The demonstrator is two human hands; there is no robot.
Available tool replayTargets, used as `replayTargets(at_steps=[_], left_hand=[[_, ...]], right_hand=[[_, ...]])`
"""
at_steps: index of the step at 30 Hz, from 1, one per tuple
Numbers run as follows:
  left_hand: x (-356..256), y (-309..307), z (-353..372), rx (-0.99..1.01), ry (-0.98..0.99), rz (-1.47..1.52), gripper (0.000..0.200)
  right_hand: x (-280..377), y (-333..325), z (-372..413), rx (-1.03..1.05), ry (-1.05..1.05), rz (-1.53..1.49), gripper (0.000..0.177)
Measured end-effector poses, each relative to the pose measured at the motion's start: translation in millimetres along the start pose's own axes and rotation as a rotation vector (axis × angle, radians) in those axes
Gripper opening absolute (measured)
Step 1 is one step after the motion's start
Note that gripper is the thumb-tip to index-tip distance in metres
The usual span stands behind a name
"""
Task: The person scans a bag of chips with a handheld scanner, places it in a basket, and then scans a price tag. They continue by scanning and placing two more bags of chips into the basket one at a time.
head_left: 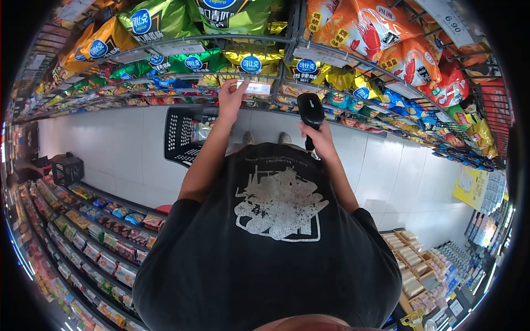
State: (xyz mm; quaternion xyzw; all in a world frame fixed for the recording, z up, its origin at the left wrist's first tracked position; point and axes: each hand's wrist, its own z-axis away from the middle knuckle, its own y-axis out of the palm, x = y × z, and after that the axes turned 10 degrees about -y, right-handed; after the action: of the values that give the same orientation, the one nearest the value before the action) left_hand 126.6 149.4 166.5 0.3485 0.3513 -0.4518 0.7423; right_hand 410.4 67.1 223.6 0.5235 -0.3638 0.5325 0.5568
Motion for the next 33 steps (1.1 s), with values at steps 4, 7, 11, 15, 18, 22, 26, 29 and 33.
replayTargets(at_steps=[4,7,11,15,18,22,26,29,33], left_hand=[[1,-2,-5,-0.026,0.053,-0.059,0.022],[2,-10,-11,-0.015,0.036,-0.079,0.017],[0,-14,-12,0.022,-0.048,-0.049,0.016],[3,-13,-12,0.036,-0.046,0.019,0.018],[-3,-11,-3,0.049,-0.038,0.031,0.019],[-8,-14,0,0.05,-0.044,0.025,0.02],[-6,-17,1,0.082,0.0,0.016,0.024],[-1,-21,-4,0.066,-0.014,0.018,0.028],[0,-24,-5,0.082,-0.033,-0.036,0.033]], right_hand=[[-2,3,1,0.016,0.018,0.019,0.02],[-3,5,-3,0.044,0.03,0.037,0.021],[-2,16,-3,0.077,0.011,0.031,0.021],[-9,12,-1,0.109,0.011,0.071,0.021],[-8,8,1,0.072,-0.001,0.038,0.027],[-9,4,-2,0.02,0.028,-0.003,0.03],[-5,9,-5,0.029,0.045,0.023,0.024],[-3,20,-9,0.065,0.027,0.042,0.02],[-13,17,-10,0.157,0.025,0.09,0.037]])
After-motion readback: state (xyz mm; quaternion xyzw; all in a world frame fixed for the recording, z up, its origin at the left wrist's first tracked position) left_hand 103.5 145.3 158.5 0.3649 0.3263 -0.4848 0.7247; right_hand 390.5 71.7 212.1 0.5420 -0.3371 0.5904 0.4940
